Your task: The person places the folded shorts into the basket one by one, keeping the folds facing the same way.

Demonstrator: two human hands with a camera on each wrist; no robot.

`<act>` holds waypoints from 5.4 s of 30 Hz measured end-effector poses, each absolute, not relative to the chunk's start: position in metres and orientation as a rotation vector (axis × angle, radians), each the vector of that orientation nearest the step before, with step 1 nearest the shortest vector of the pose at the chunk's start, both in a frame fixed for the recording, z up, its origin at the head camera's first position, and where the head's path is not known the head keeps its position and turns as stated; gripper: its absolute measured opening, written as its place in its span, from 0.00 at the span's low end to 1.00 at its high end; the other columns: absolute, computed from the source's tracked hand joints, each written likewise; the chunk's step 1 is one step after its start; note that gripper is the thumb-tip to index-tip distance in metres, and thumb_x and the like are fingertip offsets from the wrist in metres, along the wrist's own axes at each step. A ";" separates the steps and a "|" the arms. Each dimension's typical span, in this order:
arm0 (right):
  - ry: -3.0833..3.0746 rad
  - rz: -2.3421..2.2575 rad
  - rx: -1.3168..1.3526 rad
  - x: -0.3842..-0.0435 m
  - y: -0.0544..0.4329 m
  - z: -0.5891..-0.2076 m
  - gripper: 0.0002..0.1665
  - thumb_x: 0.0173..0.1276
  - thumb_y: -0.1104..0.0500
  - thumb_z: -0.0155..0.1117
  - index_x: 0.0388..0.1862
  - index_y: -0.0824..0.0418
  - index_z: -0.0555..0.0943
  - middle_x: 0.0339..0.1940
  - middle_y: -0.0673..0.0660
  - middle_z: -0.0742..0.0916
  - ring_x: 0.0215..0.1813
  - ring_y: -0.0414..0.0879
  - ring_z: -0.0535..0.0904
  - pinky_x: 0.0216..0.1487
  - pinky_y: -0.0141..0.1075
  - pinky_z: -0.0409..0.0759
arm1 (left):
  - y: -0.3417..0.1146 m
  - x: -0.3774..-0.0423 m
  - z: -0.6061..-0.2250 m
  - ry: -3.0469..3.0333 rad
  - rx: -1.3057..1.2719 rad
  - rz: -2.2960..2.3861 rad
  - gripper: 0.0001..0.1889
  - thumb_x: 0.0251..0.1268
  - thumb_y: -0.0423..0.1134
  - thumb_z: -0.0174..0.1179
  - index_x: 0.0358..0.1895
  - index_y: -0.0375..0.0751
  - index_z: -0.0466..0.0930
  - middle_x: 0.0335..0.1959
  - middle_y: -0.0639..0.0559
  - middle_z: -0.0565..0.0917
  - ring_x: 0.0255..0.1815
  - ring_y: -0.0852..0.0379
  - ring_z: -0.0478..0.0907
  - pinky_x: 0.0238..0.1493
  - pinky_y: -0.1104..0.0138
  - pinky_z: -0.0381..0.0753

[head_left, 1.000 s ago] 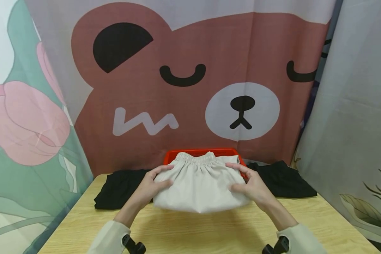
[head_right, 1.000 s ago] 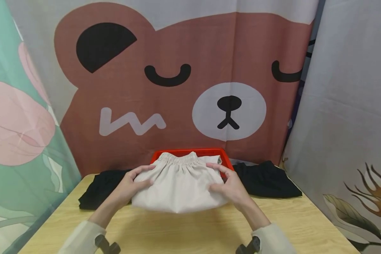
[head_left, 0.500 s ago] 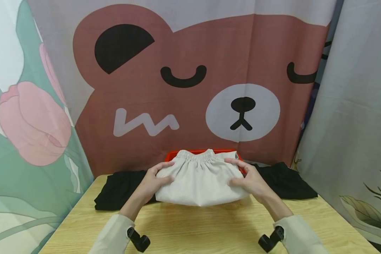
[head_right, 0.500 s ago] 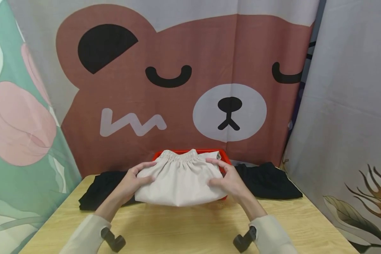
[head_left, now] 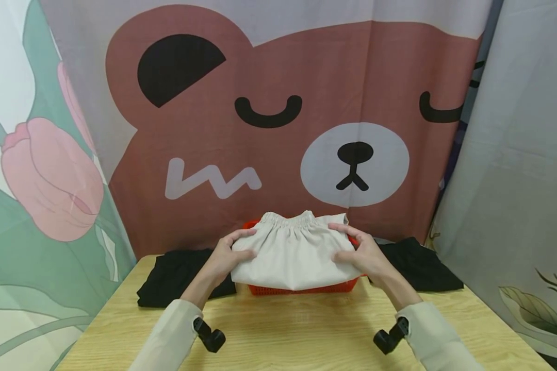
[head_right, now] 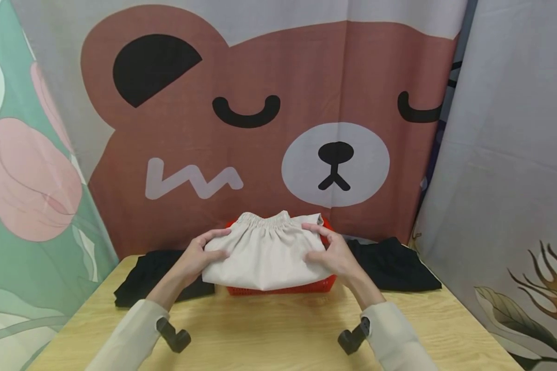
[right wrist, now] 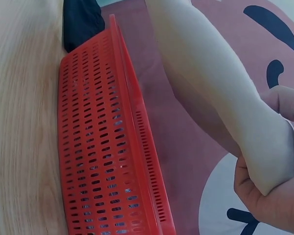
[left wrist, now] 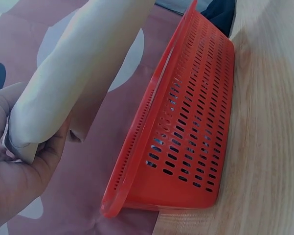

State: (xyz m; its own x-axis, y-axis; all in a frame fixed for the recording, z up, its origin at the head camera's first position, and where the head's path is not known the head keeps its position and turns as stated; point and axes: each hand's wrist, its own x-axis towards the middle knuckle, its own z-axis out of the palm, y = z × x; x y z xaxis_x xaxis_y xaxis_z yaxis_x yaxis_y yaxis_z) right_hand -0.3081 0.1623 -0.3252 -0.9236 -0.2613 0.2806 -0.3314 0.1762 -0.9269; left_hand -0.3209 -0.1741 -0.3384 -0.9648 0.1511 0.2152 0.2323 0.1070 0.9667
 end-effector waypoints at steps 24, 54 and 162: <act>-2.433 1.844 0.444 -0.345 0.164 -0.328 0.42 0.54 0.70 0.69 0.70 0.54 0.71 0.57 0.66 0.76 0.38 0.54 0.79 0.36 0.43 0.82 | -0.166 -0.356 -0.342 -2.342 -0.288 -1.913 0.26 0.55 0.26 0.68 0.59 0.44 0.79 0.62 0.44 0.72 0.58 0.43 0.69 0.54 0.53 0.76; -2.460 1.828 0.314 -0.383 0.159 -0.347 0.41 0.54 0.70 0.67 0.69 0.51 0.72 0.61 0.64 0.74 0.44 0.56 0.77 0.40 0.42 0.81 | -0.153 -0.379 -0.353 -2.388 -0.085 -1.866 0.28 0.52 0.26 0.68 0.60 0.43 0.77 0.63 0.40 0.70 0.58 0.40 0.68 0.57 0.48 0.72; -2.732 0.764 0.401 -0.379 0.148 -0.389 0.20 0.55 0.67 0.62 0.49 0.72 0.82 0.43 0.64 0.86 0.45 0.59 0.81 0.46 0.53 0.79 | -0.110 -0.372 -0.383 -2.851 -0.127 -0.582 0.13 0.53 0.34 0.66 0.43 0.35 0.80 0.39 0.42 0.70 0.40 0.42 0.65 0.43 0.53 0.70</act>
